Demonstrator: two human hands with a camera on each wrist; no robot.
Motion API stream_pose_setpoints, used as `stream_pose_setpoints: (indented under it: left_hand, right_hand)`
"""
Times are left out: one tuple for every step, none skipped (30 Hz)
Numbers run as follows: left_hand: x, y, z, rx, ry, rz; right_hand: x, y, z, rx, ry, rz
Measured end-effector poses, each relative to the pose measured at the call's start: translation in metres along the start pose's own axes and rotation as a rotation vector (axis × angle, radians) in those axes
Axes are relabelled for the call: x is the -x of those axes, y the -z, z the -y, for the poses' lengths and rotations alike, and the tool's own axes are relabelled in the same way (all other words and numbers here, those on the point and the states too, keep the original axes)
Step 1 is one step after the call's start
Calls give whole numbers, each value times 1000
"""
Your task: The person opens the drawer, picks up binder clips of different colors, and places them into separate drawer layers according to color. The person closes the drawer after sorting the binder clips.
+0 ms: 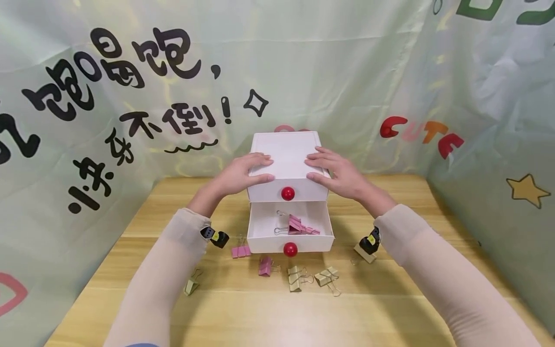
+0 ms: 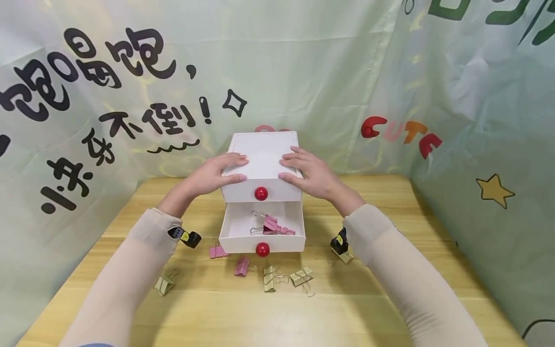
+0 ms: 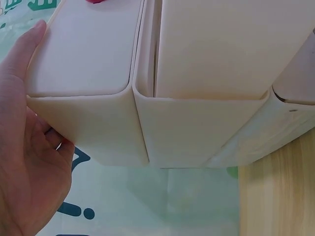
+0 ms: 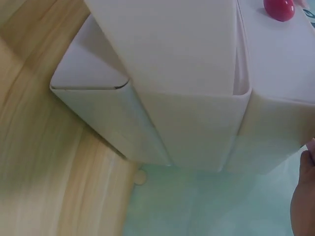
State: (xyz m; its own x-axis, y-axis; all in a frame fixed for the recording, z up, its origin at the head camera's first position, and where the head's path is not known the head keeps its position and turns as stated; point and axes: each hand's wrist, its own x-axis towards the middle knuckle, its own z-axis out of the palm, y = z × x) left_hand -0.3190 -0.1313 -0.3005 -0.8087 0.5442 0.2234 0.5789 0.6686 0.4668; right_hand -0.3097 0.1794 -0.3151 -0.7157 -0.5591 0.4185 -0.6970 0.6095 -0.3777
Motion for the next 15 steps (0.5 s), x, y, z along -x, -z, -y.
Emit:
stream_pose_setpoints:
  left_hand:
    - [0,1,-1,-3,-2,0]
    - [0,1,-2,-8,-3,1]
    - [-1,1,-2,-12,-3,3]
    - [-1,2,-3,-16,-2,5]
    - [-1,2,-4,-16,1,6]
    - [-1,2,-5,-16,4,7]
    - [-1,2,-5,-14,6,7]
    - [-1,2,-6,-12,8,7]
    - [-1,2,-6,-11,9,5]
    - [0,2,-6,-8,9,2]
    - [0,1,-6,-5,9,-1]
    - [0,1,-6,-5,8,-2]
    - [1,0,-5,-7,9,-2]
    - [2,0,-4,-11,11,1]
    - [3,-1,-3,-18,11,5]
  right_hand:
    - [0,0,1,-1,0,-1]
    - [0,1,1,-1,0,-2]
    - [-1,2,2,-3,0,-4]
    - [-1,2,2,-6,-1,-7]
    - [-1,2,2,-10,-4,-9]
    - [-1,3,3,-12,-8,-10]
    - [-1,3,2,-8,-11,-11]
    - [-1,3,3,-9,-13,-14]
    - [-1,3,3,-11,-16,-18]
    - [-1,3,2,-13,-20,-21]
    - [-2,2,2,-13,-28,-24]
    - [-2,2,2,-17,-33,-25]
    - [-2,1,2,-20,-40,-26]
    - [-3,0,2,-23,-46,-20]
    - [-3,-1,2,-29,-52,-15]
